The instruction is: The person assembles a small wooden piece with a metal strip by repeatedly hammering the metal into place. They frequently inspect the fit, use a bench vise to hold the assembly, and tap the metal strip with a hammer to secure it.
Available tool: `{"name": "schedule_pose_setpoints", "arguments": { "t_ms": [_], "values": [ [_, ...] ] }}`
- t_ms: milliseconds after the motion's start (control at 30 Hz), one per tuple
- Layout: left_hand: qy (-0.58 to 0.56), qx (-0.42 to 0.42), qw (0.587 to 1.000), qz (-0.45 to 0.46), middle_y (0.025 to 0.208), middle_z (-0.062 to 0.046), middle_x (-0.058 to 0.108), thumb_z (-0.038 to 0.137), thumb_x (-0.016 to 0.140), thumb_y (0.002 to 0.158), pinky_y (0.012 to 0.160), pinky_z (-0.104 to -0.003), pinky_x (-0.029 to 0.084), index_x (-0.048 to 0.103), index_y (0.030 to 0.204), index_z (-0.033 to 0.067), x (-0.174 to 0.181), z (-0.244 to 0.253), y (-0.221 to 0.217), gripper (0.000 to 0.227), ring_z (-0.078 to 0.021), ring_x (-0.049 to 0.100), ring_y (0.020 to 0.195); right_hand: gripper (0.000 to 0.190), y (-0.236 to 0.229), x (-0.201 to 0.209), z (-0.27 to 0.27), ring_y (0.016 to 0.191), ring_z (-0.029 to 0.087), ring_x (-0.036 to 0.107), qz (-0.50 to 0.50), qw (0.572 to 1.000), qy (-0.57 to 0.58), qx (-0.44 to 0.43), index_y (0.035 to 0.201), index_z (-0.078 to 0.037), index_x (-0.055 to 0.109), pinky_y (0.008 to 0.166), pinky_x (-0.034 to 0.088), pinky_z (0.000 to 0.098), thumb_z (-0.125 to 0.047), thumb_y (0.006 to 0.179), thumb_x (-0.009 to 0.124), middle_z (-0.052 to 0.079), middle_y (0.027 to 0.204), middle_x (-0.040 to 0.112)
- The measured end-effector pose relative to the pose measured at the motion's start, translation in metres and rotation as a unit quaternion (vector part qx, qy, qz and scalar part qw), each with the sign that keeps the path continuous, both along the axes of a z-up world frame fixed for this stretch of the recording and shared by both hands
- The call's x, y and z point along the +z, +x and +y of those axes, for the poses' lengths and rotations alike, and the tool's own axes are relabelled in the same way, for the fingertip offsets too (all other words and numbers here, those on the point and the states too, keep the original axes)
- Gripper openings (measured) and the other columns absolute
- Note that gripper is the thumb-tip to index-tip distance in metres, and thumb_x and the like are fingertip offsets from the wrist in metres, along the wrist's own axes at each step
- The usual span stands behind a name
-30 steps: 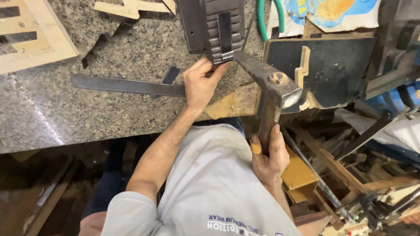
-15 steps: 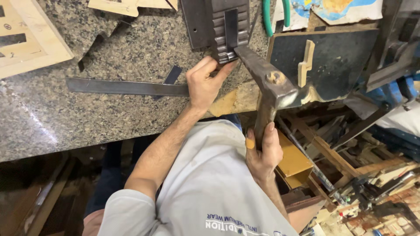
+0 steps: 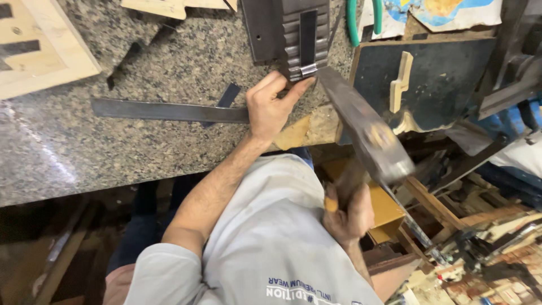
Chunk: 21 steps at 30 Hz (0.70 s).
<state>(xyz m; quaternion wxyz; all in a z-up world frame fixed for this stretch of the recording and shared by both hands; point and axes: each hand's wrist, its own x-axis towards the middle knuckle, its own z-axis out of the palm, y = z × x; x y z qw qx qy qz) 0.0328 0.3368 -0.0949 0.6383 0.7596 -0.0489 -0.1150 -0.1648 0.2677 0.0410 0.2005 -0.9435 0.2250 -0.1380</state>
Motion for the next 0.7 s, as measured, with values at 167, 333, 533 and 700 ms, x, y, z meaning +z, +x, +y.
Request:
{"name": "schedule_pose_setpoints", "arguments": {
  "t_ms": [167,333,533,700],
  "values": [
    [-0.014,-0.005,1.000,0.007,0.077,-0.008,0.062,0.014,0.086,0.088,0.057,-0.033,0.045,0.068,0.084,-0.0013,-0.004,0.002,-0.002,0.024,-0.0172,0.058,0.062,0.062,0.006,-0.012,-0.004,0.071,0.025,0.058,0.037,0.997,0.022,0.063,0.150,0.004,0.043,0.063,0.049,0.0348,0.000,0.099,0.079,0.014,0.099,0.062],
    [-0.026,-0.008,1.000,0.005,0.078,-0.008,0.063,0.011,0.084,0.089,0.057,-0.033,0.045,0.071,0.090,-0.0011,0.002,0.002,0.002,0.018,-0.0166,0.058,0.062,0.071,-0.003,-0.014,-0.004,0.075,0.031,0.063,-0.066,0.990,0.113,0.047,0.153,0.000,0.045,0.065,0.052,0.0392,-0.007,0.089,0.074,0.022,0.103,0.065],
    [-0.025,-0.014,1.000,0.007,0.078,-0.006,0.062,0.013,0.086,0.091,0.057,-0.032,0.044,0.068,0.086,-0.0012,-0.005,0.001,0.000,0.023,-0.0136,0.056,0.063,0.076,-0.009,-0.017,0.000,0.068,0.021,0.054,-0.029,0.986,0.160,0.044,0.158,-0.002,0.037,0.056,0.046,0.0335,-0.004,0.093,0.076,0.014,0.095,0.064],
    [-0.044,-0.002,0.999,-0.006,0.081,-0.005,0.066,0.013,0.083,0.091,0.055,-0.030,0.046,0.073,0.093,-0.0005,0.000,0.000,0.000,0.017,-0.0112,0.060,0.065,0.076,-0.002,-0.012,0.002,0.077,0.029,0.070,-0.034,0.998,-0.035,0.035,0.155,-0.004,0.046,0.066,0.057,0.0401,0.002,0.086,0.078,0.024,0.099,0.069]
  ]
}}
